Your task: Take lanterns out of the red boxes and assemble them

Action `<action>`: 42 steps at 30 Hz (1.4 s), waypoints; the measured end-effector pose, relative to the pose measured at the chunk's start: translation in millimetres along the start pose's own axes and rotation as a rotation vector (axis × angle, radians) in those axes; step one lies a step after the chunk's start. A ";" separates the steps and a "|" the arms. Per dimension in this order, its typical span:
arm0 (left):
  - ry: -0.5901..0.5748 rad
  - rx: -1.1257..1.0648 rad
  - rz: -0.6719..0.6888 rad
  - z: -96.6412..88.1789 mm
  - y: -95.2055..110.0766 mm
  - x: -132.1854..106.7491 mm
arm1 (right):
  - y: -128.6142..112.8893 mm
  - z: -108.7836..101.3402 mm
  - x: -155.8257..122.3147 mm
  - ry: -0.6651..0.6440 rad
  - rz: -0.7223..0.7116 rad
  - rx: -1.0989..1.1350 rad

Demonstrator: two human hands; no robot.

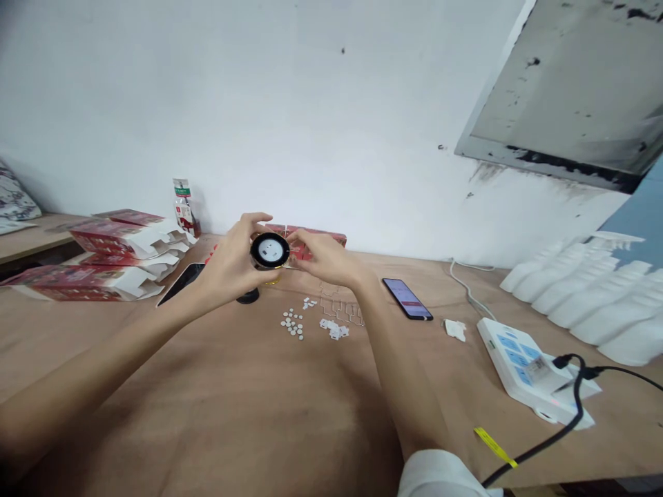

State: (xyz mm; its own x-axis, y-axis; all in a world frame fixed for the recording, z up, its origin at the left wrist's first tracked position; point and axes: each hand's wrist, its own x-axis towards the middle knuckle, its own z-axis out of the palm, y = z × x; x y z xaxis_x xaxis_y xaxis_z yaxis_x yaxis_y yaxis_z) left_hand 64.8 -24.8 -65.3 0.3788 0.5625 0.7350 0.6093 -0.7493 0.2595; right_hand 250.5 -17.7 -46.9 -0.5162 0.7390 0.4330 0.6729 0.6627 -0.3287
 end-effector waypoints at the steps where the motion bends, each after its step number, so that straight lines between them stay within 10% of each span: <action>1: 0.019 0.023 0.009 -0.2 -0.8 0.4 | -3.8 -1.6 -1.2 0.074 -0.021 0.007; 6: -0.010 0.124 0.071 -3.1 -3.6 1.9 | -22.1 -7.5 -6.6 0.309 -0.169 0.006; 18: -0.217 0.269 0.183 -4.8 -2.1 3.3 | -18.9 -2.0 -1.7 0.076 -0.146 -0.082; 24: -0.169 0.253 0.097 -3.8 -2.9 3.3 | -2.0 -14.3 -5.6 0.241 -0.012 -0.034; 31: -0.118 0.131 0.080 50.9 -12.0 -21.8 | 52.4 25.8 3.4 -0.215 0.236 -0.330; 42: -0.031 0.049 0.067 102.6 -50.1 -48.8 | 80.0 87.0 -35.0 -0.108 0.264 -0.446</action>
State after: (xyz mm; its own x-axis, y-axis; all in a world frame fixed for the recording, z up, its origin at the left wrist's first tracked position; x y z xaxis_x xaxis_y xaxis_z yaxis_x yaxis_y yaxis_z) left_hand 87.3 21.2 -178.4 0.4406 0.5227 0.7298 0.6149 -0.7681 0.1789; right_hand 276.3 20.0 -161.5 -0.3343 0.8978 0.2867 0.9354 0.3533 -0.0156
